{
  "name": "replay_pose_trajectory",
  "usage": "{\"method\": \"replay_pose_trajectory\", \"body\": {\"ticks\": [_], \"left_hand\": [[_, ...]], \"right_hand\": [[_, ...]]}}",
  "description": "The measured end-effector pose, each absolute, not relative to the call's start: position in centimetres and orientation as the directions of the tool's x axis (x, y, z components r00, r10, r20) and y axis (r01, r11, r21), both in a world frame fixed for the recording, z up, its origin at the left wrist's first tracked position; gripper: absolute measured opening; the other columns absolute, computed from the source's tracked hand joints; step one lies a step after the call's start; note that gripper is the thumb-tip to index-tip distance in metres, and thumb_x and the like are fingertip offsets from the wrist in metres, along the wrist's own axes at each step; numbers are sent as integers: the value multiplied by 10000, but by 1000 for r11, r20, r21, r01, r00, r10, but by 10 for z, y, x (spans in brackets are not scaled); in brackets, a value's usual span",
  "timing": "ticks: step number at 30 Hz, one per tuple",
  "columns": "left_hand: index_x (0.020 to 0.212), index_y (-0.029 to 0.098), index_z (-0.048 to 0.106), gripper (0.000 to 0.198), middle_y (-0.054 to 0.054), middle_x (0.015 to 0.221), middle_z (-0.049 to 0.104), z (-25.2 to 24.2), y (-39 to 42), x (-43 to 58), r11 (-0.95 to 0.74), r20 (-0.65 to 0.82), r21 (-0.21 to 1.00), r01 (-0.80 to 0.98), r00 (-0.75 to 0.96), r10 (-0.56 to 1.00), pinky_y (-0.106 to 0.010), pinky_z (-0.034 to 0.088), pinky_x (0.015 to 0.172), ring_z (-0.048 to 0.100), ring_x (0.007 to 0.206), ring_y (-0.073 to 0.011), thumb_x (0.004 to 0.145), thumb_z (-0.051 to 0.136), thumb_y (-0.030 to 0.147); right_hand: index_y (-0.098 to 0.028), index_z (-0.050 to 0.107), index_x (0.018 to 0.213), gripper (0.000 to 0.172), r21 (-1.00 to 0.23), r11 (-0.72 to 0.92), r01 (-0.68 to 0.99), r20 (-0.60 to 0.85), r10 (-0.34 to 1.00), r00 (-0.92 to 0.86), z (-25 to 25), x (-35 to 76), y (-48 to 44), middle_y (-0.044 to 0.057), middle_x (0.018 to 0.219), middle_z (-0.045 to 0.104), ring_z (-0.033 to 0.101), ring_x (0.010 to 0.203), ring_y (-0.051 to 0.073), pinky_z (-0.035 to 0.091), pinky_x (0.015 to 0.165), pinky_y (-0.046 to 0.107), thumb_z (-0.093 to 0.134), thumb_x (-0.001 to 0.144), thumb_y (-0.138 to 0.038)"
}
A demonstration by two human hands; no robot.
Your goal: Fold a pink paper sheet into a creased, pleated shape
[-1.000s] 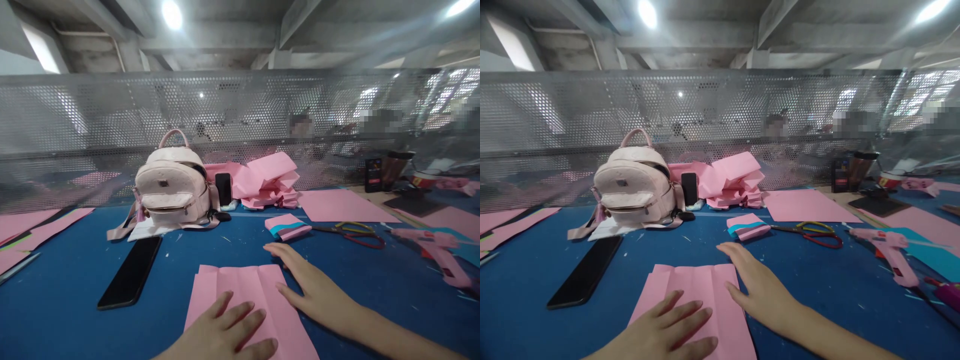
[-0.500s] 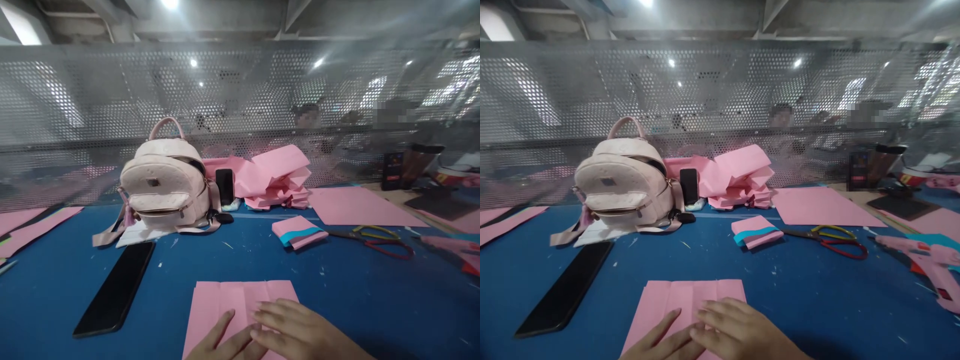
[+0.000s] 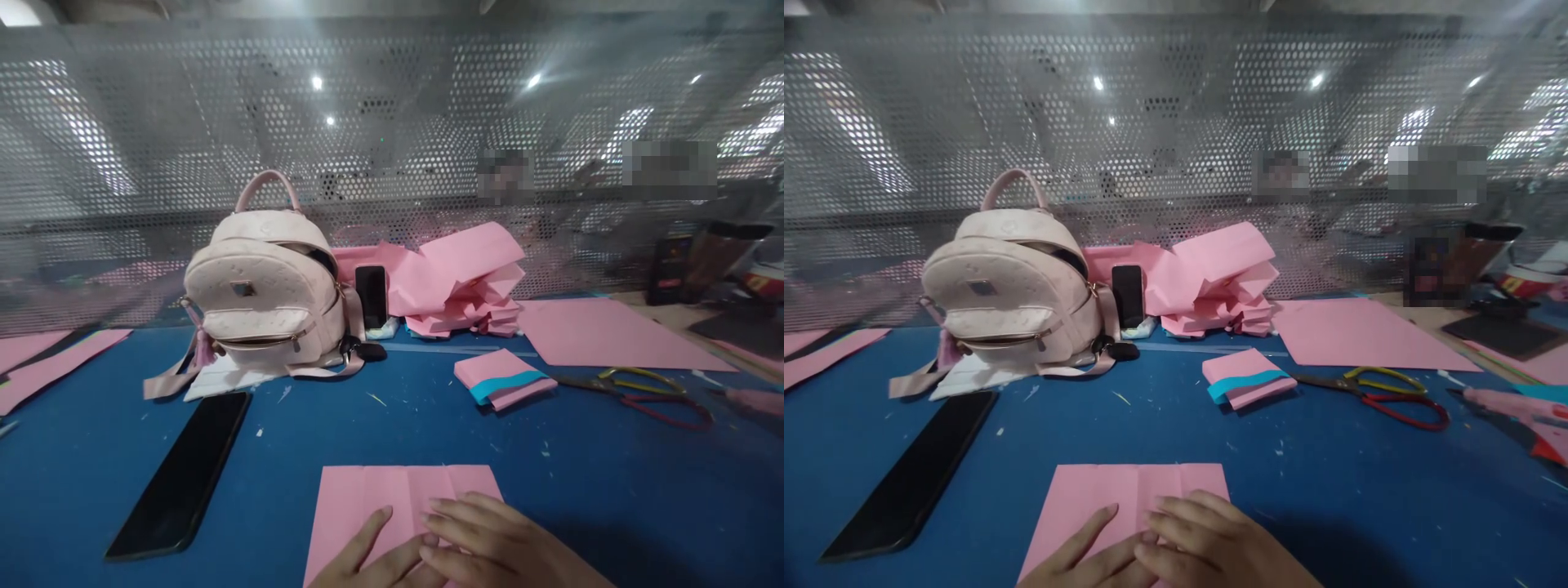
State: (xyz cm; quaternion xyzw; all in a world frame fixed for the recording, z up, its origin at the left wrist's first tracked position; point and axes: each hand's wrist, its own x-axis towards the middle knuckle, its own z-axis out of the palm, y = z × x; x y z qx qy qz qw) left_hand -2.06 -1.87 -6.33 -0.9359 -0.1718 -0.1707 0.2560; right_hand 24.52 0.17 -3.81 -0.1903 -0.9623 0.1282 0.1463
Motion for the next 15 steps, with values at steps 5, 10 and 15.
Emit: {"method": "replay_pose_trajectory", "body": {"ticks": [5, 10, 15], "left_hand": [[1254, 245, 622, 370, 67, 1478, 479, -55, -19, -21, -807, 397, -429, 406, 887, 235, -352, 288, 1178, 297, 1436, -141, 1038, 398, 444], [1304, 241, 587, 375, 84, 1472, 485, -54, -19, -21, -792, 411, -448, 415, 882, 230, -346, 302, 1179, 308, 1428, -139, 1044, 391, 427], [1328, 248, 571, 428, 92, 1491, 459, -51, -19, -21, -770, 399, -486, 414, 889, 226, -275, 429, 1095, 313, 1425, -130, 1043, 348, 477]], "right_hand": [[-273, 411, 1476, 469, -371, 857, 358, 159, 439, -885, -23, 239, 3, 76, 1400, 563, 550, 1274, 249, 458, 1080, 395, 462, 1016, -352], [-245, 412, 1480, 509, -452, 824, 343, 161, 453, -877, -20, 241, 2, 112, 1447, 505, 492, 1323, 284, 423, 1098, 469, 482, 995, -385], [-238, 395, 1490, 504, -468, 794, 389, 59, 467, -882, -22, 244, 1, 102, 1501, 432, 423, 1373, 287, 371, 1130, 491, 431, 1011, -389]]}}
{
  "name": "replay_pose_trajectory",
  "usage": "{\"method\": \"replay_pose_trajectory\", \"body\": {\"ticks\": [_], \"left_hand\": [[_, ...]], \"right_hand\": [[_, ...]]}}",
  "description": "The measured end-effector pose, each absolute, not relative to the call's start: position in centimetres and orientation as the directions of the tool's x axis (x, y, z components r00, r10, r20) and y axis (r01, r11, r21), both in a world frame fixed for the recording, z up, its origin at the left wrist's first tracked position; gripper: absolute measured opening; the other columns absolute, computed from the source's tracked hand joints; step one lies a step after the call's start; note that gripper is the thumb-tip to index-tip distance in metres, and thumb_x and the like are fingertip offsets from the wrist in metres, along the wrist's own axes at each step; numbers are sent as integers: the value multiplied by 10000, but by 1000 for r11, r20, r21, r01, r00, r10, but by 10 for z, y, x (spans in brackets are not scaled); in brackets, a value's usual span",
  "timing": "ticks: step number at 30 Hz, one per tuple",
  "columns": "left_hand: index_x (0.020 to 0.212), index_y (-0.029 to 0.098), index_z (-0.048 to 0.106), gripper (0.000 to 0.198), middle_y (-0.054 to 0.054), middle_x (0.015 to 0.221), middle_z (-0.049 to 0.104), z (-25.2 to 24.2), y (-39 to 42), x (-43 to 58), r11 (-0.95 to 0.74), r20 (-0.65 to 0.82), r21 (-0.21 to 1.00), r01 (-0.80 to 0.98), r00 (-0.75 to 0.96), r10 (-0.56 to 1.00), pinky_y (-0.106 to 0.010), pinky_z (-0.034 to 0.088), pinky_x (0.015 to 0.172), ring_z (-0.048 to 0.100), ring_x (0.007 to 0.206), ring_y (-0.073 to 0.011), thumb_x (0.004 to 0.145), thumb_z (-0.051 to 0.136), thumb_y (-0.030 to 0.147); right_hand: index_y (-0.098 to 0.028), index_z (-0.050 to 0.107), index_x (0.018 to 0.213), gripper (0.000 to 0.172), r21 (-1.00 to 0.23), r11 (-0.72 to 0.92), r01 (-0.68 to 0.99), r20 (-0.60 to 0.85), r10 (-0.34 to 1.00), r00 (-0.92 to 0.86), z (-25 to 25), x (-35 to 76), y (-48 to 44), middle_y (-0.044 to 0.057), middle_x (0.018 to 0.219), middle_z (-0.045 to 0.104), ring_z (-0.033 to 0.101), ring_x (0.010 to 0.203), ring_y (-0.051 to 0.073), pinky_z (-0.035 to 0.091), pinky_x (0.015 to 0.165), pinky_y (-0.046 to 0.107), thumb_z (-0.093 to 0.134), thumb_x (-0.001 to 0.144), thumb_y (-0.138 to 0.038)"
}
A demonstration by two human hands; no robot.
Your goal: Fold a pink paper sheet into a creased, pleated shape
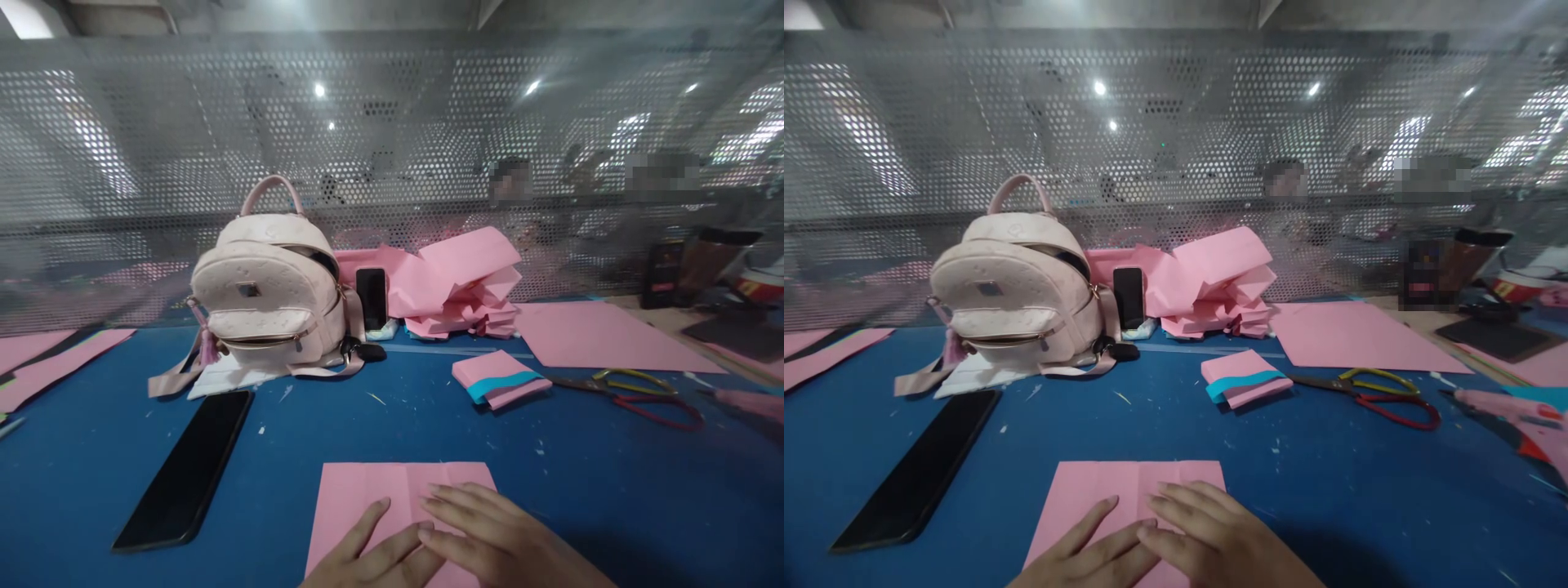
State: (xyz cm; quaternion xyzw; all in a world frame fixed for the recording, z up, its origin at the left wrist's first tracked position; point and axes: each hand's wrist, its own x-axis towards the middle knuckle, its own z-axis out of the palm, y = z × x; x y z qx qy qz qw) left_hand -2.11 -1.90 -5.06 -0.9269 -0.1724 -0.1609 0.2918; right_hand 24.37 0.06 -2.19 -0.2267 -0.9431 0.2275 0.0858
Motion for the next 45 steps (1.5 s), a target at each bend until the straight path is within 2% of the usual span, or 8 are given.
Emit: {"method": "replay_pose_trajectory", "body": {"ticks": [3, 8, 14, 19, 24, 28, 31, 45], "left_hand": [[1304, 258, 593, 396, 97, 1493, 455, -50, -19, -20, -766, 419, -478, 431, 878, 232, -274, 410, 1111, 307, 1429, -129, 1045, 367, 453], [1275, 237, 619, 406, 67, 1464, 499, -50, -19, -19, -811, 434, -399, 427, 867, 243, -270, 387, 1131, 329, 1420, -128, 1017, 424, 481], [1366, 225, 540, 450, 70, 1518, 422, -51, -19, -20, -776, 424, -448, 443, 870, 252, -273, 407, 1112, 294, 1437, -136, 1028, 391, 483], [1302, 258, 596, 417, 66, 1501, 449, -53, -19, -20, -788, 429, -432, 438, 869, 248, -305, 398, 1125, 312, 1432, -148, 1009, 428, 504], [1346, 249, 557, 468, 62, 1539, 388, -54, -20, -21, -761, 406, -474, 443, 877, 257, -305, 443, 1085, 286, 1444, -164, 1014, 388, 531], [1324, 266, 572, 426, 55, 1536, 394, -55, -21, -21, -767, 423, -457, 450, 869, 258, -334, 409, 1112, 299, 1440, -170, 1011, 419, 510], [1303, 288, 580, 376, 43, 1537, 395, -57, -21, -22, -762, 440, -458, 457, 862, 252, -380, 382, 1126, 330, 1429, -179, 1015, 437, 483], [1328, 307, 552, 371, 44, 1546, 380, -57, -22, -22, -767, 423, -448, 460, 864, 272, -401, 352, 1135, 346, 1419, -166, 1032, 398, 468]], "right_hand": [[-242, 389, 1492, 508, -462, 789, 405, 57, 483, -874, -19, 243, 1, 83, 1500, 441, 428, 1371, 280, 372, 1135, 473, 432, 1013, -407], [-259, 438, 1463, 447, -474, 788, 392, 169, 518, -839, -21, 242, 2, 52, 1452, 513, 473, 1343, 247, 382, 1137, 405, 410, 1030, -366], [-243, 434, 1466, 469, -476, 792, 383, 182, 515, -837, -24, 243, 2, 59, 1462, 502, 472, 1343, 254, 382, 1137, 398, 444, 1017, -381], [-257, 441, 1461, 457, -483, 796, 364, 228, 516, -826, -23, 244, 1, 40, 1448, 521, 485, 1333, 241, 388, 1133, 370, 445, 1017, -365], [-247, 430, 1467, 472, -496, 775, 391, 175, 531, -829, -20, 243, 1, 56, 1470, 491, 458, 1354, 252, 377, 1139, 417, 453, 1015, -381], [-251, 421, 1470, 477, -492, 752, 438, 99, 549, -830, -18, 243, -1, 58, 1487, 467, 428, 1375, 241, 363, 1148, 423, 465, 1013, -378], [-270, 404, 1481, 488, -519, 741, 427, 112, 554, -825, -17, 244, -1, 52, 1491, 464, 430, 1374, 240, 357, 1152, 419, 475, 1008, -365], [-274, 419, 1471, 490, -514, 753, 411, 142, 547, -825, -22, 244, -1, 41, 1482, 478, 446, 1364, 230, 363, 1151, 416, 494, 996, -369]]}}
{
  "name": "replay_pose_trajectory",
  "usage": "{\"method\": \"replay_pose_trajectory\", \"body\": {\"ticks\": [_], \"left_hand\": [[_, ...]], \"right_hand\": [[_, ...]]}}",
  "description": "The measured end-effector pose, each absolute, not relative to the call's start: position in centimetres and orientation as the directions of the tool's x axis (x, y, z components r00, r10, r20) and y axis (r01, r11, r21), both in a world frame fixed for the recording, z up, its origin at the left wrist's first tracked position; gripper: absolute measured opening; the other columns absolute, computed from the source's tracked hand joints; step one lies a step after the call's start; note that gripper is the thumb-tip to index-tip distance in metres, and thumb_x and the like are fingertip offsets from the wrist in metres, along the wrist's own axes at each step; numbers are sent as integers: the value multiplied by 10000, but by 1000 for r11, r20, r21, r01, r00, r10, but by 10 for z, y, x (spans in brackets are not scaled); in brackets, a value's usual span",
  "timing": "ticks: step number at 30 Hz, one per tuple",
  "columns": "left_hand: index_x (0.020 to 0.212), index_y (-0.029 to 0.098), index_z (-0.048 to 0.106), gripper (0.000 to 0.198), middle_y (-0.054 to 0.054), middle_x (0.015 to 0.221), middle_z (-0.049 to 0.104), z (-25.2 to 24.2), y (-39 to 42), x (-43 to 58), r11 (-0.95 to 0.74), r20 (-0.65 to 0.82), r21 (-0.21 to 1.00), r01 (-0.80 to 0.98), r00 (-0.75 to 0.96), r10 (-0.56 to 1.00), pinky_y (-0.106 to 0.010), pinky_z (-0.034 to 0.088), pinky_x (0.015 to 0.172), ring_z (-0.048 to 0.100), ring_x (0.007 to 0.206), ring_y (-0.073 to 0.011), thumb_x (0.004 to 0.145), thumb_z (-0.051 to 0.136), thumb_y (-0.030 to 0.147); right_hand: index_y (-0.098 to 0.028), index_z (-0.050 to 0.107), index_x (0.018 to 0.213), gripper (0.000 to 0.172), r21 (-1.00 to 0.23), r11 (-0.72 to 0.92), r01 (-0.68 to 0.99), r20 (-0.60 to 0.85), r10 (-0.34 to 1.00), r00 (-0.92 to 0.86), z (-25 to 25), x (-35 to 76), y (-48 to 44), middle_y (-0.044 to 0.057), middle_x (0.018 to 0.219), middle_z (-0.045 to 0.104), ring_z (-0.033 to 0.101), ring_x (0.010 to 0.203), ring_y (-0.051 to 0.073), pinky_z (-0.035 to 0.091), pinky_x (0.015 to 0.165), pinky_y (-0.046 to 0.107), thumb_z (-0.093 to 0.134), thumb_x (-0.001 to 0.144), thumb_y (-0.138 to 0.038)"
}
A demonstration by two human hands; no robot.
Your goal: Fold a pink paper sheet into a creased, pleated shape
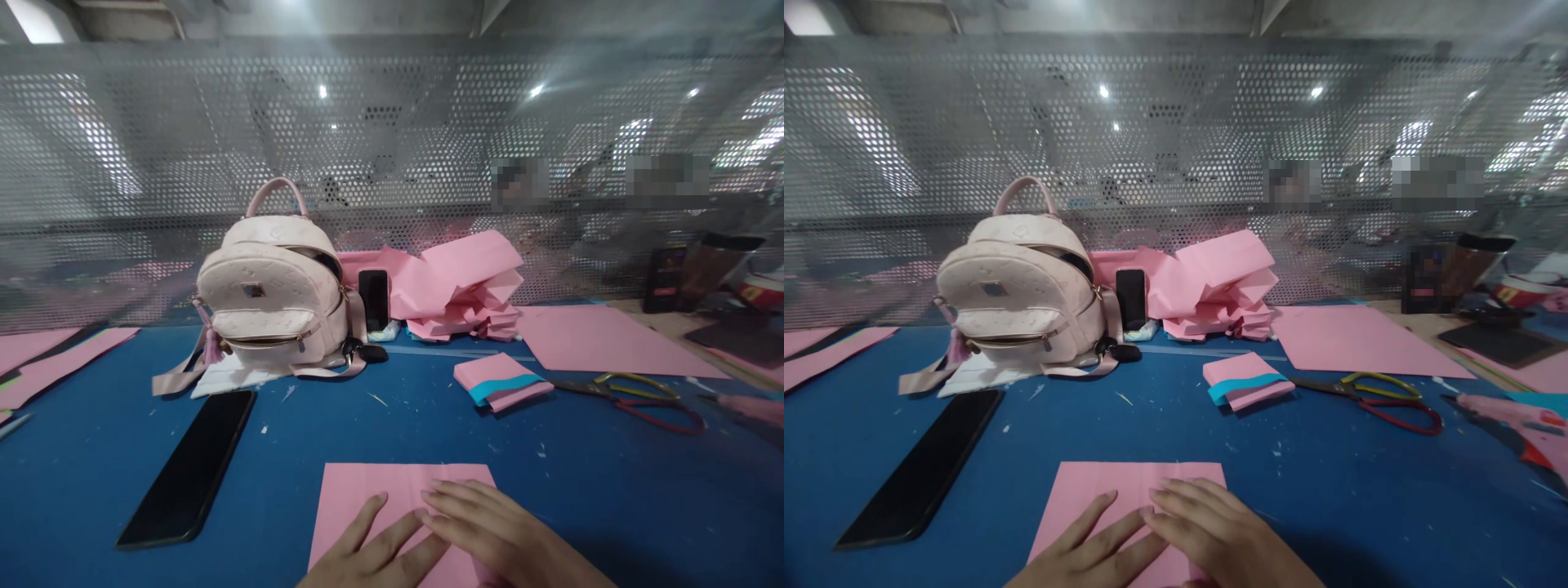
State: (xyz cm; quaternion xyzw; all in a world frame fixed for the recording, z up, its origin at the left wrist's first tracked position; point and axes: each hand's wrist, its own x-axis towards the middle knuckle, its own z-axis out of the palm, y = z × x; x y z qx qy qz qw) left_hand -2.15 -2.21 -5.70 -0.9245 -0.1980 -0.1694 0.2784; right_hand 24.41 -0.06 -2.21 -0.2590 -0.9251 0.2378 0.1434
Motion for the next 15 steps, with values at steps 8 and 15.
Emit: {"method": "replay_pose_trajectory", "body": {"ticks": [8, 15], "left_hand": [[1388, 344, 490, 394, 31, 1527, 414, -56, -21, -22, -790, 401, -436, 431, 879, 258, -394, 437, 1078, 358, 1416, -195, 1015, 454, 469], [1376, 351, 500, 369, 39, 1538, 393, -55, -23, -22, -795, 399, -419, 438, 876, 272, -391, 483, 1037, 335, 1428, -198, 1028, 430, 453]], "right_hand": [[-267, 403, 1477, 476, -487, 764, 422, 111, 534, -838, -24, 245, -1, 47, 1503, 451, 408, 1390, 228, 350, 1160, 434, 474, 1010, -324], [-258, 449, 1441, 431, -441, 801, 406, 163, 516, -841, -24, 245, -1, 54, 1488, 473, 428, 1377, 212, 368, 1148, 414, 468, 1015, -323]]}}
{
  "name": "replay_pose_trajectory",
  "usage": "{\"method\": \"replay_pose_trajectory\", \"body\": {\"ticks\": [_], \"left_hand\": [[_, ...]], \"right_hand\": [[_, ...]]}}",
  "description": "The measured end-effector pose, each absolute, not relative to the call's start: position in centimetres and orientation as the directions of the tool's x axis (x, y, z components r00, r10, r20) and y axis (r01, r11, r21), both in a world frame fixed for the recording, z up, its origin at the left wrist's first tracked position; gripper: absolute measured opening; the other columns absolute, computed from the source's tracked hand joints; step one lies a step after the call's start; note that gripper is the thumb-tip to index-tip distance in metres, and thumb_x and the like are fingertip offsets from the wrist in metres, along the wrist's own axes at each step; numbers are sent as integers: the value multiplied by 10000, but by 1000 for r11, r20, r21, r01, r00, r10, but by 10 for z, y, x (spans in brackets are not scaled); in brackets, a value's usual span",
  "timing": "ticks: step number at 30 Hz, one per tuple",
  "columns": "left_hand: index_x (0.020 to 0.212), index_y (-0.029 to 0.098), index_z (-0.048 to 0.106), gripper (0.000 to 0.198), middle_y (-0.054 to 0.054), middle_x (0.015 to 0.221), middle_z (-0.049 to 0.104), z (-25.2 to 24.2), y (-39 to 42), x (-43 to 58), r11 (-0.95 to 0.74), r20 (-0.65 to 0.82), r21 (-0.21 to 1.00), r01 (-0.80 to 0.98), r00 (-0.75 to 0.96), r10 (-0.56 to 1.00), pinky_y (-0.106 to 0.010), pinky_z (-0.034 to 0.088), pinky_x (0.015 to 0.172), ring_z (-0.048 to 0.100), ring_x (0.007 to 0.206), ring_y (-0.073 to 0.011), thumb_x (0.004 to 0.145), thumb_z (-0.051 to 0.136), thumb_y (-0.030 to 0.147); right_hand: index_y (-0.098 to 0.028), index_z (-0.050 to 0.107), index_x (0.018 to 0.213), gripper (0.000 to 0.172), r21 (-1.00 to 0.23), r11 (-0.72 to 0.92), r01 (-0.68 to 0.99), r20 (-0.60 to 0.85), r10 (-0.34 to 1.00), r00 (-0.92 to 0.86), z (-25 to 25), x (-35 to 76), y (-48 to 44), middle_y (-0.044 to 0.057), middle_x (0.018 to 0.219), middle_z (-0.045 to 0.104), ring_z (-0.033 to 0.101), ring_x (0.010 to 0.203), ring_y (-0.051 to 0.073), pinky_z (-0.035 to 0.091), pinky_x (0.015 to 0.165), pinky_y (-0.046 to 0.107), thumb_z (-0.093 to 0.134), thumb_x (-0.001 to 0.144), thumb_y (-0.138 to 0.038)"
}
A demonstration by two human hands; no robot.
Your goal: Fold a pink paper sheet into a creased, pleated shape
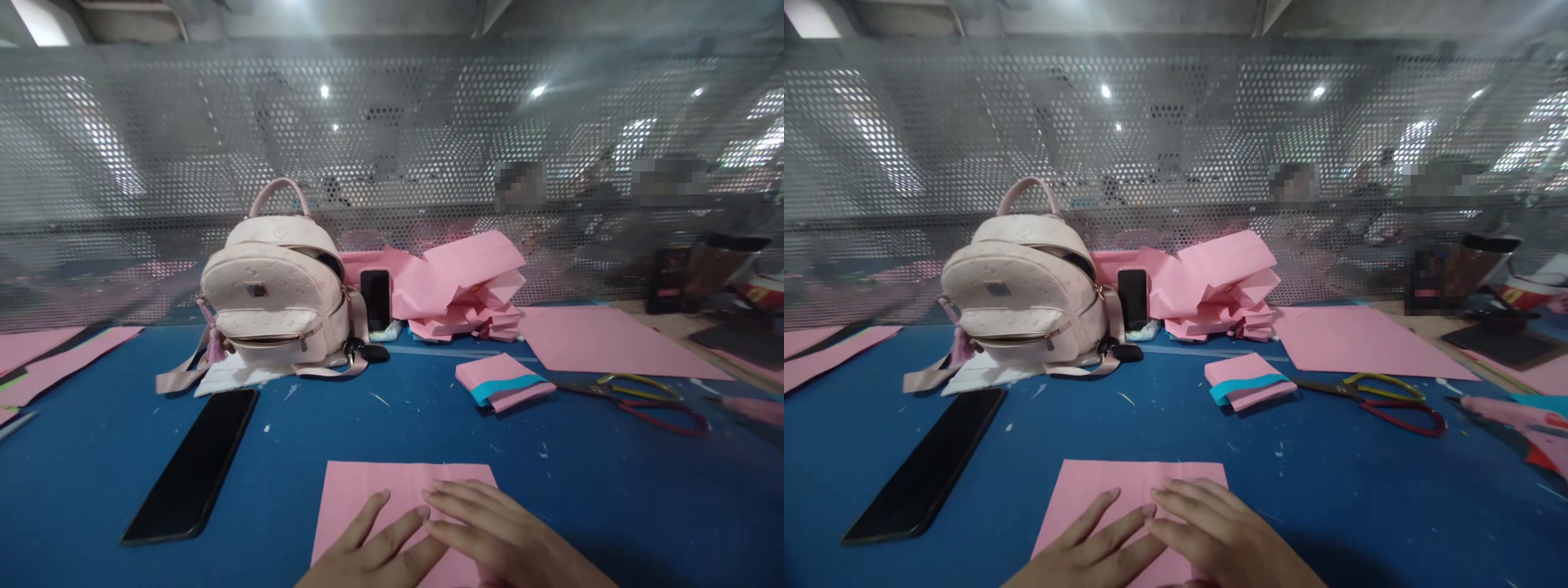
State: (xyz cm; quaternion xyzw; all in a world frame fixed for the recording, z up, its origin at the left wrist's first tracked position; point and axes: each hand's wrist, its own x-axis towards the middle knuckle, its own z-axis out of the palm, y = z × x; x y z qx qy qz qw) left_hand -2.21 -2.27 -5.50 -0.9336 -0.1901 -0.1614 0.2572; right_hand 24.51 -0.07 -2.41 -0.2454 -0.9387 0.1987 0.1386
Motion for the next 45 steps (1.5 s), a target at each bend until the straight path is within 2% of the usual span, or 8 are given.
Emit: {"method": "replay_pose_trajectory", "body": {"ticks": [6, 14, 19, 23, 29, 37, 40, 45], "left_hand": [[1370, 378, 495, 347, 81, 1545, 370, -66, -31, -17, -787, 424, -317, 530, 821, 382, -425, 380, 1123, 308, 1439, -159, 1052, 361, 405], [1336, 303, 549, 374, 45, 1542, 384, -61, -20, -24, -782, 378, -458, 422, 889, 258, -371, 457, 1061, 308, 1439, -191, 1034, 400, 467], [1322, 297, 554, 340, 68, 1428, 538, -69, -12, -24, -878, 457, -206, 432, 836, 304, -369, 385, 1119, 443, 1360, -141, 1069, 338, 369], [1273, 175, 587, 446, -23, 1348, 617, -54, -4, -27, -902, 480, 0, 432, 791, 379, -268, 430, 1071, 518, 1301, -152, 1060, 306, 449], [1293, 88, 572, 415, -105, 1312, 635, -21, -6, -31, -905, 354, -166, 392, 880, 316, -296, 512, 993, 597, 1219, -213, 1053, 374, 362], [1213, 109, 636, 358, -67, 1232, 689, -24, -19, -32, -837, 399, -346, 425, 874, 278, -255, 567, 900, 674, 1103, -188, 1041, 324, 146], [1200, 108, 646, 376, -72, 1220, 695, -23, -19, -31, -831, 408, -354, 429, 871, 275, -257, 579, 877, 681, 1091, -193, 1036, 308, 126], [1205, 125, 648, 343, -63, 1227, 693, -23, -18, -32, -833, 417, -338, 438, 863, 285, -244, 560, 911, 677, 1096, -179, 1038, 351, 160]], "right_hand": [[-249, 463, 1431, 403, -366, 818, 444, 120, 515, -849, -23, 243, -1, 64, 1467, 496, 451, 1359, 202, 378, 1138, 394, 436, 1033, -312], [-235, 362, 1496, 456, -249, 868, 429, 167, 475, -864, -37, 241, 3, 53, 1465, 486, 476, 1339, 209, 400, 1127, 372, 408, 1043, -259], [-151, 270, 1533, 577, -173, 915, 363, 222, 396, -891, -51, 244, 6, 107, 1493, 431, 432, 1370, 240, 390, 1131, 386, 374, 1037, -426], [-118, 293, 1525, 545, -109, 920, 376, 237, 392, -889, -50, 245, 2, 108, 1530, 371, 373, 1407, 228, 354, 1155, 364, 305, 1048, -380], [-102, 451, 1446, 567, -133, 865, 484, 228, 501, -835, -40, 237, -14, 113, 1520, 408, 357, 1416, 251, 311, 1179, 406, 269, 1038, -453], [-112, 384, 1487, 569, -204, 871, 447, 190, 483, -855, -31, 241, -10, 137, 1542, 356, 307, 1438, 258, 317, 1169, 437, 279, 1039, -447], [-118, 344, 1507, 576, -229, 891, 393, 172, 434, -884, -28, 243, -8, 145, 1548, 341, 292, 1443, 256, 317, 1169, 428, 299, 1037, -448], [-130, 418, 1471, 553, -263, 851, 455, 182, 507, -842, -24, 240, -13, 128, 1552, 342, 283, 1449, 243, 302, 1177, 429, 305, 1037, -453]]}}
